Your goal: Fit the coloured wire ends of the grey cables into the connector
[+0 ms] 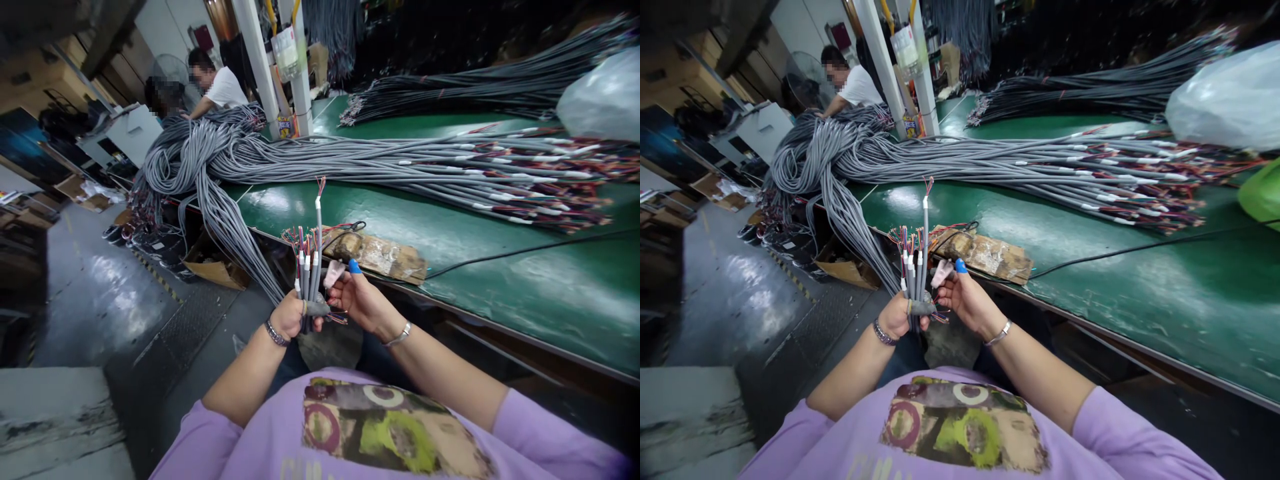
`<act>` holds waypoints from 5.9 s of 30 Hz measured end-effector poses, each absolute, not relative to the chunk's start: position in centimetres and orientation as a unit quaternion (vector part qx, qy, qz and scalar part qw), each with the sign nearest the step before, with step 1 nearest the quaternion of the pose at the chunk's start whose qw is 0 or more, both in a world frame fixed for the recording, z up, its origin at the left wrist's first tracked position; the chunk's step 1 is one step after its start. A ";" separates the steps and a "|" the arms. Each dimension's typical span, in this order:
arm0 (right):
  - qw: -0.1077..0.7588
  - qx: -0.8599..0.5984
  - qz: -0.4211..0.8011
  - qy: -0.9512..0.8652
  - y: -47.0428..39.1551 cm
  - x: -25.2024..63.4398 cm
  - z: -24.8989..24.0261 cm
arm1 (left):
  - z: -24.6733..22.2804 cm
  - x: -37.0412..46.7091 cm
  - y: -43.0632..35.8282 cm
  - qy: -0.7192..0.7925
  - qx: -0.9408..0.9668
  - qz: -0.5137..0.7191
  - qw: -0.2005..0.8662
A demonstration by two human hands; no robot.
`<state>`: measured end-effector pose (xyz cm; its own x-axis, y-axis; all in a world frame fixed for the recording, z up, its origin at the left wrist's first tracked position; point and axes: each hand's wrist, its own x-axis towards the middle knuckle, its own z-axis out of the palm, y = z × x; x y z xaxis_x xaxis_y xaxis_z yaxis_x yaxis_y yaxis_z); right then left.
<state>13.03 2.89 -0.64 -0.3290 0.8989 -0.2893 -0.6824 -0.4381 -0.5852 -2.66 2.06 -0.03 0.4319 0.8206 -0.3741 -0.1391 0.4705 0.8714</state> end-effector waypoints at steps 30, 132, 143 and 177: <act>0.499 -0.313 0.785 -0.192 2.8 13.0 -0.8 | 0.0 -2.3 2.6 0.414 0.390 0.352 0.743; 0.563 -0.296 0.720 -0.278 3.2 12.4 -2.1 | 0.7 0.5 -0.3 0.493 0.266 0.528 0.638; 0.580 -0.274 0.743 -0.191 3.5 11.8 -2.0 | 0.1 0.8 -0.1 0.488 0.273 0.532 0.635; 0.558 -0.291 0.752 -0.197 3.9 12.2 -2.0 | 0.7 0.7 -0.9 0.503 0.254 0.581 0.588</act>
